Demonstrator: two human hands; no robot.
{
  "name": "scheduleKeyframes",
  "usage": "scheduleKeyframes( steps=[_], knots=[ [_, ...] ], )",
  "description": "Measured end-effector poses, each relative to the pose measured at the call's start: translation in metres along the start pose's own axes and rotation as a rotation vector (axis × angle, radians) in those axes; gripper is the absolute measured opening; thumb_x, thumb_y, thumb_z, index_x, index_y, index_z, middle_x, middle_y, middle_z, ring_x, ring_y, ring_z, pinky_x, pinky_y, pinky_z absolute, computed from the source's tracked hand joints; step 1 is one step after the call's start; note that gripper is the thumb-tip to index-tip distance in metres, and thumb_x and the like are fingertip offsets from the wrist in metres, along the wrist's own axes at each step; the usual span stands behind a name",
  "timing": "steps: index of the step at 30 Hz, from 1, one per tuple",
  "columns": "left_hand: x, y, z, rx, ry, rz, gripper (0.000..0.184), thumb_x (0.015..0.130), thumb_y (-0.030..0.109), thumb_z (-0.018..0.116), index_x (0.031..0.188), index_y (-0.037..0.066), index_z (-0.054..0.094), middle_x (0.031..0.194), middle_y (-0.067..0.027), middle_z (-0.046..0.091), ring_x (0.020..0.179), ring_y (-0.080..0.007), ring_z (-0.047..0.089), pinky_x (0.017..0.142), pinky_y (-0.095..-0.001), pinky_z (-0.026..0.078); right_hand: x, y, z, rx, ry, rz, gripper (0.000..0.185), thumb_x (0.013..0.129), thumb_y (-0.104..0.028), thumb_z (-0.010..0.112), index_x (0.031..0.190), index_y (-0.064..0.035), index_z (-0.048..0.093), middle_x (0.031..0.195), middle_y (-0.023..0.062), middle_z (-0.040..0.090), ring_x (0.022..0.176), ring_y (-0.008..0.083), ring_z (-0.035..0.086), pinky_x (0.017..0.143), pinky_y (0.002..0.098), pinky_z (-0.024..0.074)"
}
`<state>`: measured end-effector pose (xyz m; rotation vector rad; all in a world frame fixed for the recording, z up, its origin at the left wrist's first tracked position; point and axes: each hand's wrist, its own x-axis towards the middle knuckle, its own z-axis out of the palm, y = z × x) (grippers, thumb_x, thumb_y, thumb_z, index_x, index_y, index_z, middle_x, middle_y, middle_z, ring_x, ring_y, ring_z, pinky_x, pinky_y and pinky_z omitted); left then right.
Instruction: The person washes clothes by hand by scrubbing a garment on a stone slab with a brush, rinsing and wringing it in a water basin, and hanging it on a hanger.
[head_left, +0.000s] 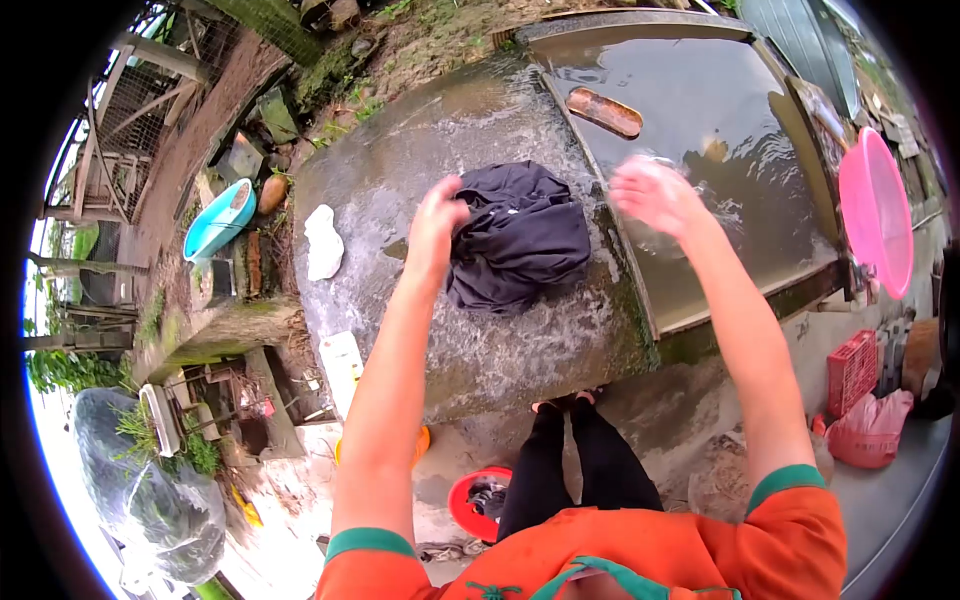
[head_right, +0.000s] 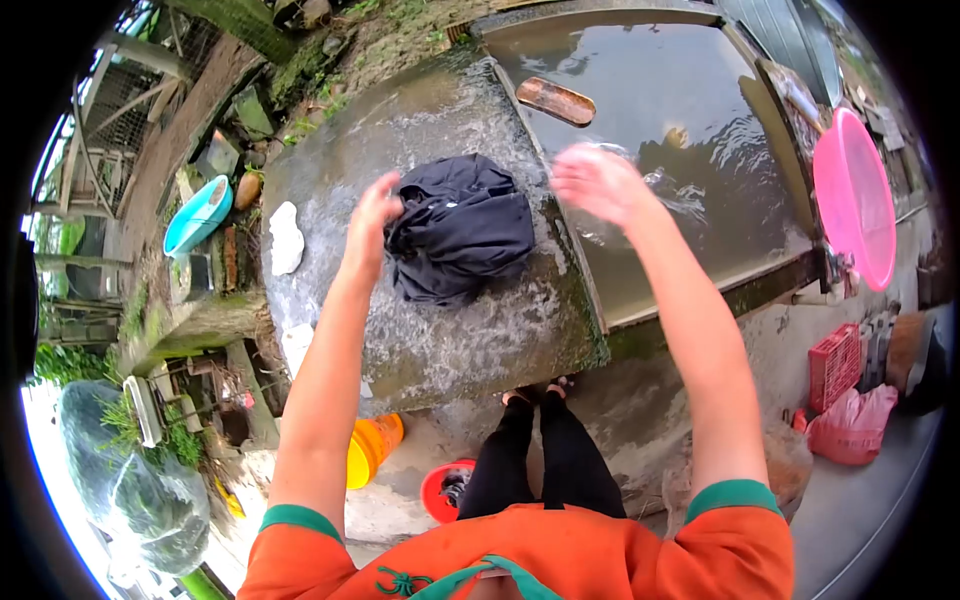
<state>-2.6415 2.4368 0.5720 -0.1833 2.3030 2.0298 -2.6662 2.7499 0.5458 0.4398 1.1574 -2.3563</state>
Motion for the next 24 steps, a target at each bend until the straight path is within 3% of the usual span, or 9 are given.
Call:
scheduleKeyframes(
  steps=[4, 7, 10, 12, 13, 14, 17, 20, 24],
  knots=[
    [0.077, -0.091, 0.022, 0.878, 0.017, 0.003, 0.046, 0.087, 0.04, 0.04, 0.099, 0.001, 0.062, 0.103, -0.0237, 0.059, 0.104, -0.0383, 0.052, 0.091, -0.0436, 0.038, 0.083, 0.033, 0.086, -1.412, 0.015, -0.706, 0.032, 0.092, -0.03, 0.039, 0.089, -0.0063, 0.061, 0.091, 0.0101, 0.065, 0.086, 0.0261, 0.061, 0.073, 0.0372, 0.0472],
    [-0.008, -0.069, 0.04, 0.602, 0.282, 0.36, 0.043, 0.085, 0.038, 0.043, 0.089, 0.0, 0.061, 0.095, -0.0201, 0.061, 0.092, -0.0377, 0.055, 0.081, -0.0469, 0.04, 0.03, 0.111, 0.121, -1.599, 0.285, -0.38, 0.045, 0.088, -0.036, 0.04, 0.12, -0.0067, 0.05, 0.129, 0.0212, 0.043, 0.12, 0.0435, 0.036, 0.097, 0.0603, 0.0264],
    [-0.065, -0.117, 0.01, 0.636, 0.101, 0.659, 0.027, 0.081, 0.029, 0.046, 0.076, 0.007, 0.062, 0.087, -0.0159, 0.061, 0.082, -0.0336, 0.055, 0.073, -0.0459, 0.041, -0.021, 0.187, 0.098, -1.382, 0.222, -1.034, 0.044, 0.075, -0.029, 0.053, 0.11, -0.0024, 0.054, 0.11, 0.0252, 0.052, 0.108, 0.0367, 0.047, 0.092, 0.0508, 0.0334],
    [-0.022, -0.077, 0.013, 1.081, -0.11, 0.338, 0.024, 0.081, 0.026, 0.046, 0.07, 0.01, 0.06, 0.085, -0.0136, 0.061, 0.079, -0.0317, 0.055, 0.07, -0.0451, 0.041, 0.047, 0.114, 0.105, -1.724, -0.426, -0.411, 0.034, 0.07, -0.027, 0.055, 0.096, -0.0049, 0.055, 0.089, 0.0166, 0.054, 0.091, 0.0329, 0.05, 0.077, 0.0464, 0.0347],
    [-0.004, -0.069, 0.015, 1.282, -0.224, 0.138, 0.024, 0.08, 0.024, 0.046, 0.066, 0.011, 0.06, 0.083, -0.0125, 0.061, 0.077, -0.0308, 0.055, 0.069, -0.0447, 0.041, 0.067, 0.125, 0.098, -1.647, -0.268, -0.842, 0.025, 0.072, -0.024, 0.052, 0.089, -0.0053, 0.054, 0.082, 0.0145, 0.053, 0.084, 0.0308, 0.049, 0.074, 0.0471, 0.0347],
    [0.023, -0.09, 0.015, 1.119, 0.13, 0.469, 0.025, 0.082, 0.025, 0.047, 0.066, 0.012, 0.06, 0.081, -0.0106, 0.06, 0.08, -0.0291, 0.056, 0.068, -0.0456, 0.04, 0.086, 0.135, 0.092, -1.554, -0.038, -1.253, 0.018, 0.074, -0.021, 0.049, 0.082, -0.0057, 0.053, 0.076, 0.0125, 0.052, 0.077, 0.0287, 0.049, 0.071, 0.0479, 0.0348],
    [0.095, -0.075, 0.032, 1.239, 0.635, 0.405, 0.026, 0.087, 0.032, 0.046, 0.088, 0.009, 0.058, 0.081, -0.0102, 0.059, 0.085, -0.0311, 0.056, 0.076, -0.0465, 0.04, 0.152, 0.093, 0.119, -1.899, 0.424, -0.8, 0.039, 0.089, -0.037, 0.04, 0.12, -0.0171, 0.052, 0.135, 0.0145, 0.039, 0.126, 0.0362, 0.032, 0.098, 0.0668, 0.0138],
    [0.065, -0.07, 0.022, 0.961, 0.215, 0.387, 0.022, 0.085, 0.029, 0.047, 0.086, 0.01, 0.059, 0.087, -0.0129, 0.059, 0.092, -0.0273, 0.054, 0.082, -0.0449, 0.037, 0.098, 0.09, 0.135, -1.809, 0.311, -0.286, 0.043, 0.09, -0.04, 0.038, 0.123, -0.0158, 0.051, 0.139, 0.0135, 0.035, 0.128, 0.0393, 0.028, 0.098, 0.0686, 0.0099],
    [-0.029, -0.103, 0.009, 0.313, 0.209, 0.672, 0.019, 0.081, 0.024, 0.05, 0.068, 0.01, 0.055, 0.074, -0.0051, 0.056, 0.083, -0.028, 0.055, 0.078, -0.0414, 0.038, 0.002, 0.191, 0.1, -1.372, 0.122, -0.993, 0.043, 0.082, -0.028, 0.048, 0.116, -0.002, 0.052, 0.123, 0.0206, 0.048, 0.117, 0.0378, 0.04, 0.099, 0.0547, 0.026]
  ],
)
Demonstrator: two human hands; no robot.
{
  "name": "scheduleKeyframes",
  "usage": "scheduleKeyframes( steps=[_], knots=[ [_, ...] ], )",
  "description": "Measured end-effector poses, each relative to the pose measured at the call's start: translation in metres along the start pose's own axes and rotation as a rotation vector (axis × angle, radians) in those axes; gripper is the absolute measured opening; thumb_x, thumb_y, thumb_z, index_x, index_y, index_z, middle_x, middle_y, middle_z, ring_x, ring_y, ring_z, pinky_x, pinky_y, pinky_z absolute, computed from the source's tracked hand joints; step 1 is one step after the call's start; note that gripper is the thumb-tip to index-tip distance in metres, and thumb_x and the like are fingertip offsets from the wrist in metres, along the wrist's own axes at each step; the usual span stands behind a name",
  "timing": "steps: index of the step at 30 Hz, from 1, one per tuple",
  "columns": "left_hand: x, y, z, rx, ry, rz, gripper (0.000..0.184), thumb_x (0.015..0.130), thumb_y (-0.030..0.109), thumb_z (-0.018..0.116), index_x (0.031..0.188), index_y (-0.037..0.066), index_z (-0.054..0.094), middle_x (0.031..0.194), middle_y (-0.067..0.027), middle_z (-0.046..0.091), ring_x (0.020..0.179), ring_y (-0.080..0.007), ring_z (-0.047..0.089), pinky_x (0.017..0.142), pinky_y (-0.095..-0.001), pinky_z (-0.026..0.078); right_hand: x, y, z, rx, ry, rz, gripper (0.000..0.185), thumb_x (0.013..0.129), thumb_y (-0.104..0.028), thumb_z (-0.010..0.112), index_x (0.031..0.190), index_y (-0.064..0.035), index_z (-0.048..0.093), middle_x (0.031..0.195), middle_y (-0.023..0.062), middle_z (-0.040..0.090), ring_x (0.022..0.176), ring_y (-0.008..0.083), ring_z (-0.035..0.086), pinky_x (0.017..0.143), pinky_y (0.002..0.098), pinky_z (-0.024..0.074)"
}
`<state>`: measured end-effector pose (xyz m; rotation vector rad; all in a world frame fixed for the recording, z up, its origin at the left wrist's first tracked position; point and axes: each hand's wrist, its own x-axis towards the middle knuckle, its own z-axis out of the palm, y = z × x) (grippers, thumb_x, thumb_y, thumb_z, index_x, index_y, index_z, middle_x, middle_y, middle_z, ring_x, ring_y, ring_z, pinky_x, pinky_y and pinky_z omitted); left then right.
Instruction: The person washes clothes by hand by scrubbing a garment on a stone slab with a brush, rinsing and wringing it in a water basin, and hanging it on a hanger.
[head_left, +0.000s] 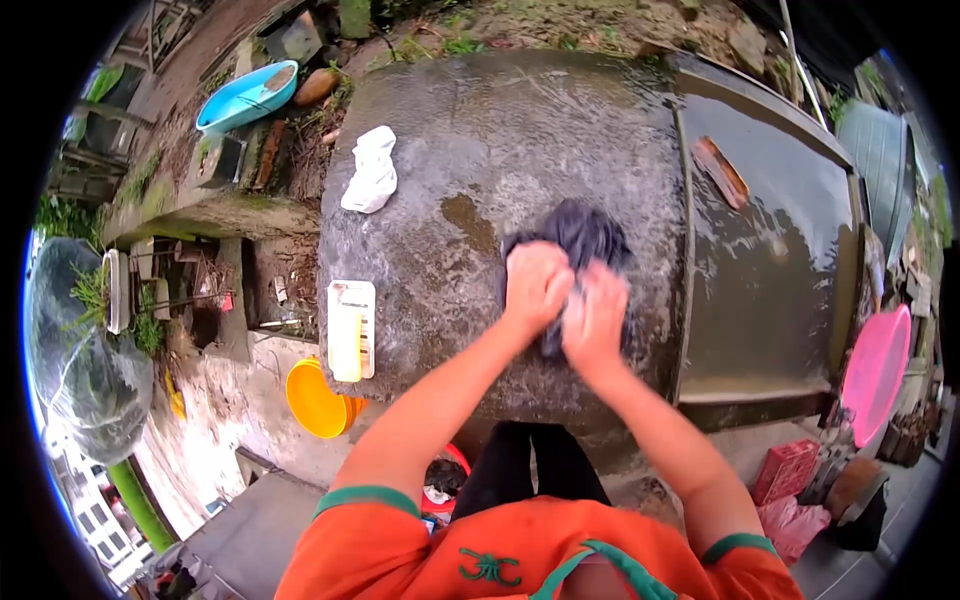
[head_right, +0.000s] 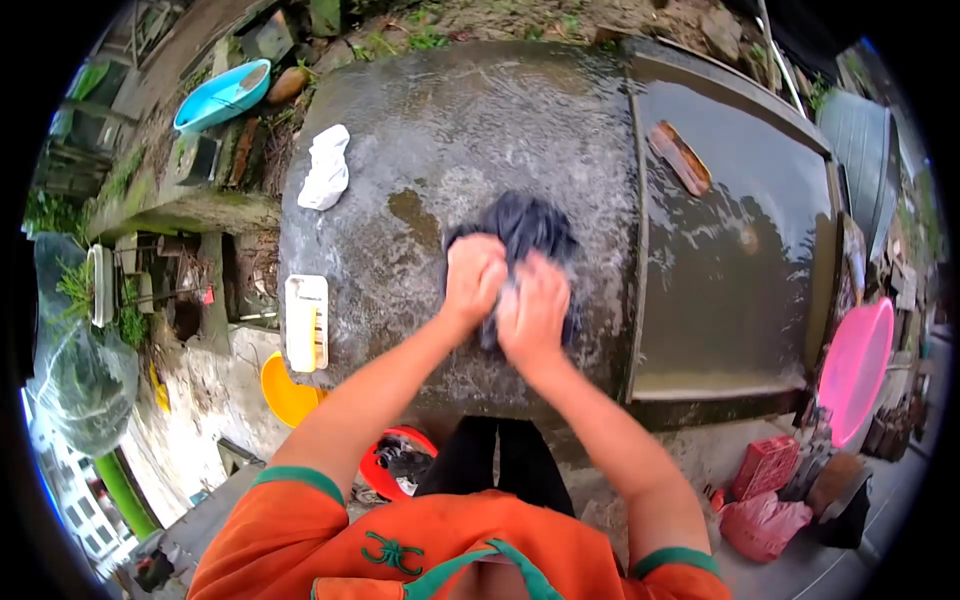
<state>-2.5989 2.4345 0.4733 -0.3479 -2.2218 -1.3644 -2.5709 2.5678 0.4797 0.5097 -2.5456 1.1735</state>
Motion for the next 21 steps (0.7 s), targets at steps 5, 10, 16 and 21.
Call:
scheduleKeyframes(
  steps=[5, 10, 16, 21],
  knots=[
    [0.095, -0.044, 0.023, 0.682, -0.23, -0.244, 0.024, 0.084, 0.028, 0.047, 0.08, 0.012, 0.063, 0.081, -0.0084, 0.059, 0.09, -0.0267, 0.052, 0.079, -0.0433, 0.038, 0.145, 0.043, 0.006, -0.57, -0.58, -0.002, 0.047, 0.076, -0.033, 0.053, 0.115, -0.006, 0.05, 0.117, 0.0172, 0.051, 0.113, 0.0346, 0.043, 0.096, 0.0528, 0.0276],
    [0.068, -0.01, -0.003, 0.505, -0.417, -0.356, 0.028, 0.084, 0.034, 0.049, 0.086, 0.009, 0.062, 0.097, -0.0103, 0.061, 0.102, -0.0283, 0.052, 0.086, -0.043, 0.037, 0.118, 0.043, 0.003, -0.321, -0.502, 0.335, 0.042, 0.089, -0.034, 0.045, 0.125, -0.014, 0.048, 0.13, 0.0158, 0.046, 0.122, 0.0367, 0.038, 0.099, 0.0568, 0.0246],
    [-0.004, -0.006, 0.003, 0.459, -0.112, -0.325, 0.021, 0.077, 0.033, 0.054, 0.071, 0.014, 0.061, 0.081, -0.0042, 0.061, 0.087, -0.0218, 0.053, 0.077, -0.0391, 0.035, 0.052, 0.046, 0.013, -0.114, -0.322, -0.138, 0.044, 0.088, -0.034, 0.046, 0.108, 0.0041, 0.054, 0.11, 0.0225, 0.057, 0.101, 0.037, 0.053, 0.091, 0.0449, 0.0393],
    [0.045, -0.015, 0.027, 0.671, 0.18, -0.558, 0.026, 0.08, 0.033, 0.049, 0.081, 0.015, 0.067, 0.094, -0.003, 0.061, 0.098, -0.0233, 0.05, 0.089, -0.044, 0.03, 0.171, 0.154, 0.066, -0.204, -0.553, -0.165, 0.048, 0.09, -0.038, 0.042, 0.115, 0.0016, 0.052, 0.113, 0.0213, 0.056, 0.103, 0.0333, 0.052, 0.09, 0.04, 0.0381]
  ],
)
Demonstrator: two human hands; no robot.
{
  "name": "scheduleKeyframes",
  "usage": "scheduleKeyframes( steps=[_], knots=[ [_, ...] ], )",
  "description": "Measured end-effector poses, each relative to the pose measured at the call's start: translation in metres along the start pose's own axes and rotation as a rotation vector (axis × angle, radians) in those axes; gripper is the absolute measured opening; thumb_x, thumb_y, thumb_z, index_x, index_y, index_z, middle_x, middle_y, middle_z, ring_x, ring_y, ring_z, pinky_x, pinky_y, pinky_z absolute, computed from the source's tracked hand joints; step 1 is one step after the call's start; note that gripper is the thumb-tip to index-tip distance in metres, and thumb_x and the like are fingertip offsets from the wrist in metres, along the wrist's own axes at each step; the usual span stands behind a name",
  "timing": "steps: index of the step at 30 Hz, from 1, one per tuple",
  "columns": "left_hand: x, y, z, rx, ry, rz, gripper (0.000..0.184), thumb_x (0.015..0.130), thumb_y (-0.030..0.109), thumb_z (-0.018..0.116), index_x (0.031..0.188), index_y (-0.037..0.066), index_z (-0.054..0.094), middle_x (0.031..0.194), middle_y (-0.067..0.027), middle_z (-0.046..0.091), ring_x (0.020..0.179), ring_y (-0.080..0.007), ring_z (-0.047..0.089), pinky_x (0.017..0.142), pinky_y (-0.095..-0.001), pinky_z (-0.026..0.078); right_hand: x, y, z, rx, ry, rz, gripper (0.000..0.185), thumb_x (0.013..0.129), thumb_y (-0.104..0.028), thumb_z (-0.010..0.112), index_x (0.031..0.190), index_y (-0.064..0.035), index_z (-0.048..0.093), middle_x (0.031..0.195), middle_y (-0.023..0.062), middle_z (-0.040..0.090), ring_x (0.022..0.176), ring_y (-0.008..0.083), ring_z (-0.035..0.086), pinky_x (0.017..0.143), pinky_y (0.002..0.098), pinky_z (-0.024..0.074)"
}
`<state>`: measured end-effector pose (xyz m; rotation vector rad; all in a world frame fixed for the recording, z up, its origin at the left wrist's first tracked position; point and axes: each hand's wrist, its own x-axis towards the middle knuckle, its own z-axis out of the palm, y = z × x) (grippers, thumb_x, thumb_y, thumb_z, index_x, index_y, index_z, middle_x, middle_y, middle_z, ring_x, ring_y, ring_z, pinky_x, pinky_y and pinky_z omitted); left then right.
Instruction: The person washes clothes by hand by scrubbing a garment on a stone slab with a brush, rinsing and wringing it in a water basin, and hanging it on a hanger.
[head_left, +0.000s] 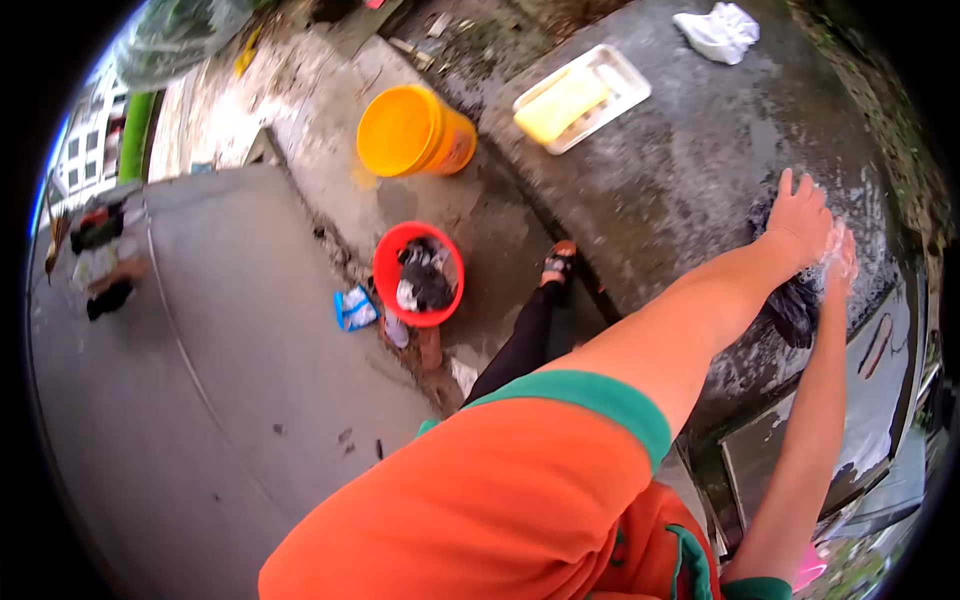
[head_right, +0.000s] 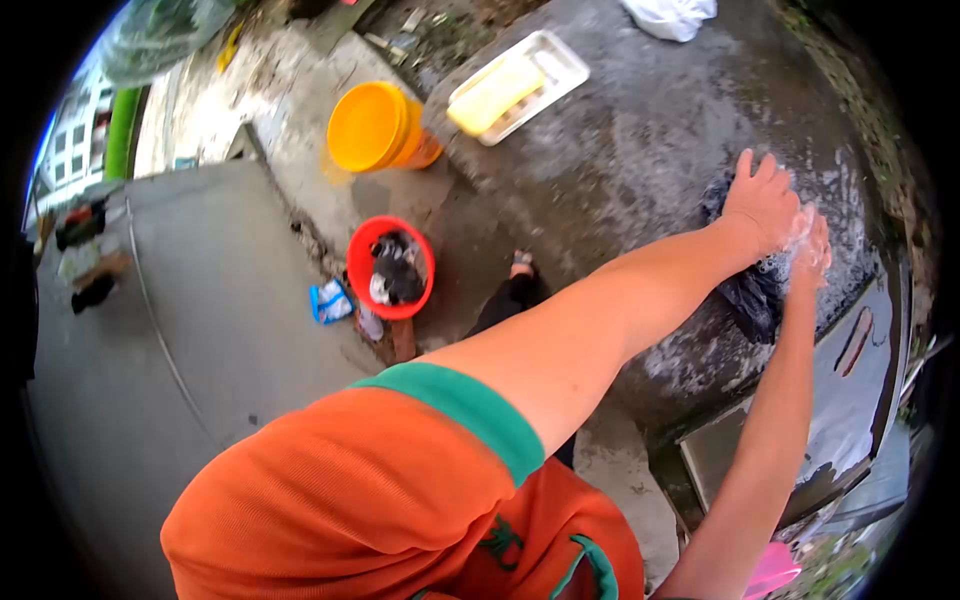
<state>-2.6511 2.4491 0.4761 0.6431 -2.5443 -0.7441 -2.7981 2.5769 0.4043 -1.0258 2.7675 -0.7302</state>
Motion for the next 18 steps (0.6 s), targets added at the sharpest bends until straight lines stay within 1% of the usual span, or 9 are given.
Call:
scheduleKeyframes(
  steps=[3, 5, 6, 7, 9, 11, 15, 16, 18],
  knots=[
    [-0.062, -0.016, -0.025, -0.402, 0.123, 0.175, 0.023, 0.077, 0.034, 0.055, 0.073, 0.013, 0.062, 0.092, -0.0026, 0.058, 0.097, -0.0256, 0.05, 0.095, -0.0472, 0.027, -0.066, -0.074, -0.047, 0.355, -0.33, 0.409, 0.046, 0.091, -0.033, 0.039, 0.117, 0.0032, 0.051, 0.113, 0.0218, 0.055, 0.105, 0.0324, 0.051, 0.092, 0.038, 0.037],
    [-0.115, -0.006, -0.038, -0.563, 0.479, 0.133, 0.023, 0.074, 0.033, 0.059, 0.063, 0.013, 0.056, 0.081, -0.0025, 0.057, 0.09, -0.0257, 0.051, 0.09, -0.0465, 0.031, -0.15, -0.131, -0.043, 0.105, 0.145, -0.186, 0.041, 0.09, -0.024, 0.041, 0.115, 0.0067, 0.051, 0.112, 0.024, 0.054, 0.102, 0.0359, 0.051, 0.094, 0.0423, 0.0371],
    [-0.131, -0.006, -0.035, -0.48, 0.365, 0.127, 0.022, 0.073, 0.031, 0.06, 0.06, 0.015, 0.054, 0.076, -0.0024, 0.057, 0.087, -0.0249, 0.051, 0.087, -0.0458, 0.032, -0.185, -0.115, -0.014, 0.237, 0.3, -0.145, 0.041, 0.089, -0.024, 0.047, 0.117, 0.0054, 0.051, 0.113, 0.0247, 0.053, 0.104, 0.0369, 0.05, 0.094, 0.0453, 0.0373],
    [-0.14, -0.008, -0.035, -0.408, 0.244, 0.118, 0.023, 0.072, 0.03, 0.061, 0.056, 0.016, 0.053, 0.071, -0.0023, 0.056, 0.084, -0.024, 0.051, 0.083, -0.045, 0.034, -0.203, -0.129, -0.012, 0.203, 0.359, -0.47, 0.045, 0.088, -0.027, 0.05, 0.12, 0.0042, 0.048, 0.114, 0.0248, 0.052, 0.107, 0.0375, 0.049, 0.094, 0.0458, 0.0371],
    [-0.091, -0.006, -0.025, -0.096, 0.011, 0.014, 0.02, 0.076, 0.031, 0.055, 0.062, 0.017, 0.062, 0.073, -0.0017, 0.06, 0.085, -0.0213, 0.053, 0.08, -0.0431, 0.034, -0.134, -0.069, -0.001, 0.297, 0.219, -0.442, 0.045, 0.088, -0.025, 0.047, 0.125, 0.0017, 0.044, 0.118, 0.0212, 0.051, 0.107, 0.0354, 0.049, 0.095, 0.0438, 0.0369],
    [-0.028, 0.003, 0.016, -0.035, 0.047, -0.196, 0.027, 0.08, 0.034, 0.051, 0.078, 0.014, 0.068, 0.085, -0.0053, 0.062, 0.092, -0.0249, 0.053, 0.087, -0.0476, 0.032, -0.036, 0.023, -0.005, -0.382, 0.192, -0.789, 0.043, 0.09, -0.025, 0.044, 0.124, 0.002, 0.045, 0.117, 0.0204, 0.051, 0.105, 0.0318, 0.05, 0.092, 0.041, 0.0394],
    [-0.051, 0.012, -0.044, -0.066, -0.034, -0.196, 0.033, 0.081, 0.038, 0.049, 0.089, 0.013, 0.069, 0.1, -0.0089, 0.06, 0.1, -0.0277, 0.05, 0.097, -0.0526, 0.027, -0.005, 0.078, 0.001, 0.094, -0.36, -0.152, 0.042, 0.091, -0.023, 0.042, 0.122, 0.004, 0.045, 0.114, 0.0225, 0.052, 0.105, 0.0315, 0.05, 0.092, 0.0391, 0.039],
    [-0.065, 0.007, -0.047, -0.174, -0.168, -0.136, 0.034, 0.079, 0.042, 0.052, 0.086, 0.013, 0.069, 0.103, -0.0077, 0.059, 0.101, -0.0271, 0.049, 0.101, -0.0503, 0.025, -0.053, 0.013, -0.013, 0.065, -0.183, -0.181, 0.042, 0.091, -0.026, 0.041, 0.118, 0.0055, 0.046, 0.115, 0.0234, 0.052, 0.107, 0.0321, 0.049, 0.093, 0.0404, 0.0389],
    [-0.115, -0.002, -0.034, -0.497, 0.198, 0.071, 0.033, 0.074, 0.045, 0.057, 0.08, 0.014, 0.068, 0.093, -0.0073, 0.06, 0.098, -0.0262, 0.051, 0.098, -0.0478, 0.028, -0.151, -0.127, -0.044, -0.009, 0.181, -0.21, 0.046, 0.091, -0.031, 0.041, 0.112, 0.0086, 0.049, 0.116, 0.0254, 0.05, 0.111, 0.0334, 0.047, 0.094, 0.0429, 0.0388]
  ],
)
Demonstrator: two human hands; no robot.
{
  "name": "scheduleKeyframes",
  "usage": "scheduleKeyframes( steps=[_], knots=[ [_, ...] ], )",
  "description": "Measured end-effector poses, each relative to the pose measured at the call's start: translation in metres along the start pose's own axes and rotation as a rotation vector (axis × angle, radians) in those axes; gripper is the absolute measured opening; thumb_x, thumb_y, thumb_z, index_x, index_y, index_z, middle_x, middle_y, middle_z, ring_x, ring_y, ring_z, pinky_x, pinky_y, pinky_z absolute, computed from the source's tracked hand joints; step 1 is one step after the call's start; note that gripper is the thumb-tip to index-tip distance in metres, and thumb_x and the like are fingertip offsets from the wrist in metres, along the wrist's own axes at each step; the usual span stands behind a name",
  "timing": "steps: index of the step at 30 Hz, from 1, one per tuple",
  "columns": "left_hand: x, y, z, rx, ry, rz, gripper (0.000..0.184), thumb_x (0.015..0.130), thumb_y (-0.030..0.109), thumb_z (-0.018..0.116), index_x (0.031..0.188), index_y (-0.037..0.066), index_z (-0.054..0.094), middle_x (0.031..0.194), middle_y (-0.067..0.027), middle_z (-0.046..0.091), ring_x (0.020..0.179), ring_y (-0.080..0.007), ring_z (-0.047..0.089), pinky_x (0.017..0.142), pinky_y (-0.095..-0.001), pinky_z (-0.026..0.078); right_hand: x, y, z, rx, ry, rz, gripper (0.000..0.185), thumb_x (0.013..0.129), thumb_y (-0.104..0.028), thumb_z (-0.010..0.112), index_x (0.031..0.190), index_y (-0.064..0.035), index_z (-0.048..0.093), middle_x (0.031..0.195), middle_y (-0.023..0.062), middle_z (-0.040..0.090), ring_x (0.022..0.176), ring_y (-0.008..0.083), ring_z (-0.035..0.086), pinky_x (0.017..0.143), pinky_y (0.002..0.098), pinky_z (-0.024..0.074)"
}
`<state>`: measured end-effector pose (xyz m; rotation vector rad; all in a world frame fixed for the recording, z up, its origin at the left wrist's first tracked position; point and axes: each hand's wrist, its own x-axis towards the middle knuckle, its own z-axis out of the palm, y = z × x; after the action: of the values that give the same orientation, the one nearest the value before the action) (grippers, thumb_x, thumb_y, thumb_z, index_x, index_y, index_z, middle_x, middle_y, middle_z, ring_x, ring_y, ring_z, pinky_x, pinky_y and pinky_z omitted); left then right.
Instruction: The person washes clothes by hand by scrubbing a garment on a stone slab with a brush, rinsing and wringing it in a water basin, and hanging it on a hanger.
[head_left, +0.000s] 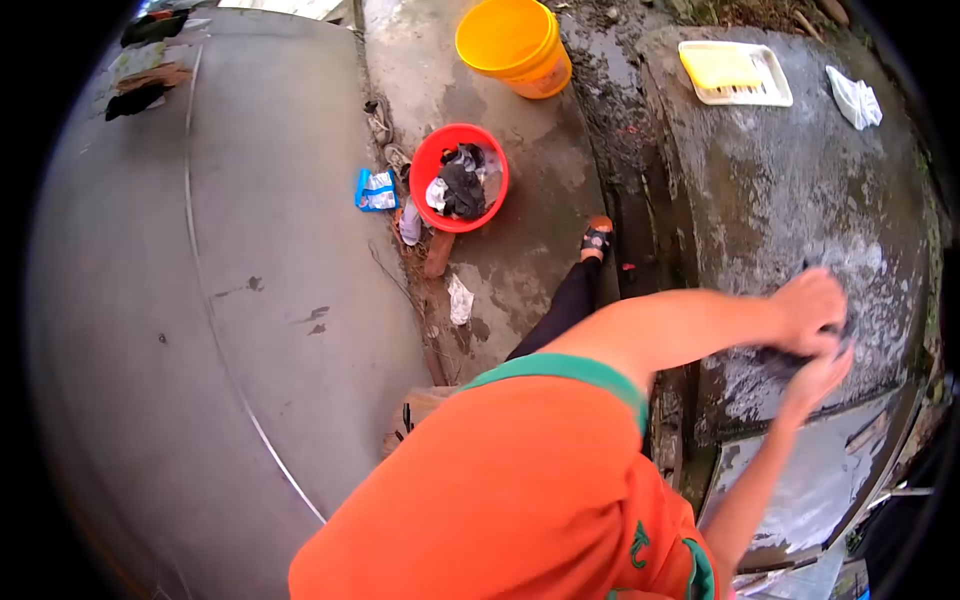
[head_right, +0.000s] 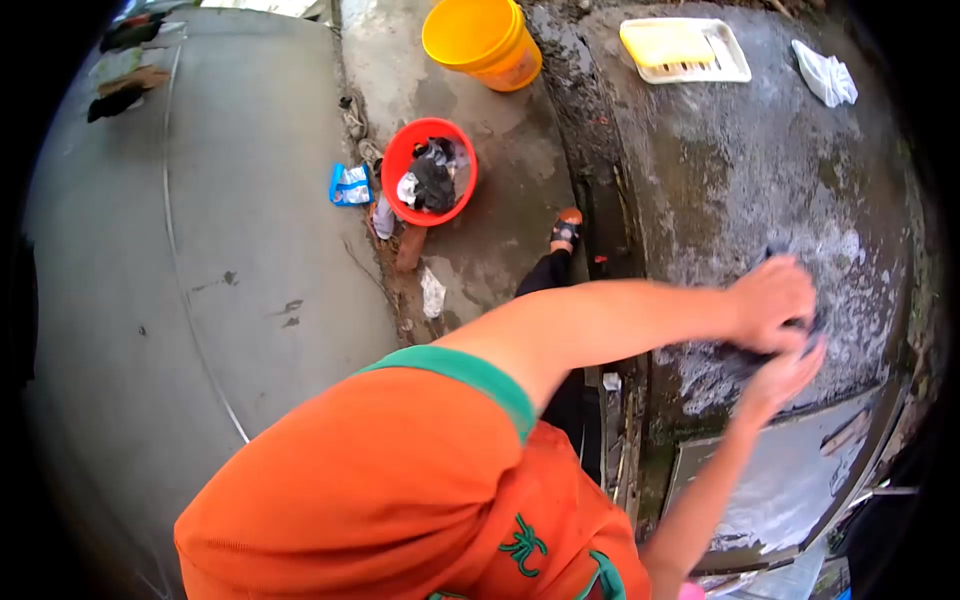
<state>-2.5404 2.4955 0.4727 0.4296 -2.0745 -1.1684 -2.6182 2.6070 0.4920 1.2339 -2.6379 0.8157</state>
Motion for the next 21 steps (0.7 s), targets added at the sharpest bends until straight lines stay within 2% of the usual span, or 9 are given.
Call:
scheduleKeyframes(
  steps=[2, 5, 8, 9, 11, 13, 15, 19, 21],
  knots=[
    [-0.023, 0.003, -0.003, -0.047, -0.048, -0.089, 0.024, 0.071, 0.039, 0.061, 0.074, 0.016, 0.067, 0.084, -0.0048, 0.061, 0.095, -0.0233, 0.052, 0.092, -0.044, 0.032, -0.051, -0.001, 0.027, 0.144, 0.215, -0.158, 0.05, 0.09, -0.034, 0.043, 0.118, 0.0081, 0.047, 0.119, 0.0263, 0.049, 0.113, 0.0357, 0.047, 0.092, 0.0475, 0.0395],
    [0.047, -0.022, 0.035, 0.378, -0.376, -0.224, 0.019, 0.076, 0.033, 0.058, 0.075, 0.017, 0.068, 0.087, -0.0029, 0.063, 0.095, -0.0204, 0.052, 0.093, -0.0408, 0.031, 0.02, 0.037, 0.035, 0.213, 0.044, -0.222, 0.055, 0.088, -0.039, 0.046, 0.123, 0.0032, 0.046, 0.118, 0.024, 0.052, 0.108, 0.0352, 0.051, 0.091, 0.0456, 0.0406],
    [0.094, -0.034, 0.066, 0.565, -0.072, -0.257, 0.024, 0.077, 0.035, 0.054, 0.076, 0.015, 0.068, 0.088, -0.0056, 0.064, 0.095, -0.023, 0.053, 0.096, -0.0464, 0.028, 0.105, 0.131, 0.053, -0.122, -0.179, -0.053, 0.057, 0.087, -0.042, 0.047, 0.124, 0.0012, 0.047, 0.117, 0.0195, 0.054, 0.103, 0.0306, 0.055, 0.088, 0.0382, 0.043],
    [0.083, -0.024, 0.056, 0.542, -0.02, -0.216, 0.026, 0.077, 0.035, 0.053, 0.076, 0.014, 0.068, 0.087, -0.0067, 0.064, 0.095, -0.0241, 0.053, 0.096, -0.0483, 0.027, 0.105, 0.165, 0.06, -0.338, -0.202, 0.051, 0.057, 0.087, -0.042, 0.046, 0.122, 0.0027, 0.048, 0.116, 0.0178, 0.055, 0.102, 0.0278, 0.056, 0.087, 0.0357, 0.0435],
    [0.061, 0.0, 0.015, 0.323, -0.271, -0.196, 0.032, 0.074, 0.04, 0.052, 0.078, 0.012, 0.067, 0.09, -0.0109, 0.062, 0.096, -0.0287, 0.052, 0.097, -0.0534, 0.025, 0.079, 0.053, 0.013, 0.78, -0.216, 0.952, 0.056, 0.088, -0.042, 0.046, 0.116, 0.0062, 0.05, 0.112, 0.0137, 0.055, 0.098, 0.0237, 0.055, 0.086, 0.0351, 0.0433],
    [0.012, -0.009, 0.028, -0.138, 0.143, 0.044, 0.031, 0.071, 0.041, 0.055, 0.065, 0.011, 0.057, 0.079, -0.0097, 0.056, 0.092, -0.0317, 0.05, 0.096, -0.0531, 0.026, 0.021, 0.017, -0.012, 0.469, -0.011, 0.472, 0.051, 0.092, -0.04, 0.042, 0.112, 0.0056, 0.052, 0.111, 0.0155, 0.054, 0.099, 0.0234, 0.054, 0.087, 0.0352, 0.0431],
    [-0.03, 0.012, 0.014, -0.006, 0.05, -0.033, 0.028, 0.07, 0.041, 0.056, 0.062, 0.014, 0.056, 0.074, -0.0059, 0.056, 0.084, -0.0274, 0.05, 0.084, -0.0466, 0.033, -0.051, 0.006, 0.023, 0.433, 0.4, 0.196, 0.043, 0.091, -0.035, 0.045, 0.104, 0.0045, 0.057, 0.105, 0.0188, 0.057, 0.088, 0.024, 0.056, 0.077, 0.0358, 0.0472],
    [0.057, 0.009, 0.014, 0.309, -0.385, -0.164, 0.032, 0.081, 0.042, 0.049, 0.077, 0.016, 0.067, 0.086, -0.0037, 0.063, 0.088, -0.0216, 0.052, 0.082, -0.0428, 0.033, 0.031, 0.109, 0.044, 0.454, -0.058, 0.143, 0.046, 0.09, -0.039, 0.047, 0.105, 0.0041, 0.056, 0.099, 0.0127, 0.059, 0.083, 0.0222, 0.057, 0.073, 0.0333, 0.0472],
    [0.105, -0.019, 0.079, 0.565, -0.006, -0.308, 0.037, 0.083, 0.043, 0.047, 0.084, 0.013, 0.069, 0.092, -0.0072, 0.064, 0.092, -0.0237, 0.053, 0.085, -0.0433, 0.032, 0.112, 0.109, 0.039, 0.097, -0.105, 0.127, 0.05, 0.09, -0.043, 0.044, 0.109, 0.0024, 0.055, 0.099, 0.0092, 0.059, 0.083, 0.0206, 0.056, 0.074, 0.0317, 0.0461]
  ],
)
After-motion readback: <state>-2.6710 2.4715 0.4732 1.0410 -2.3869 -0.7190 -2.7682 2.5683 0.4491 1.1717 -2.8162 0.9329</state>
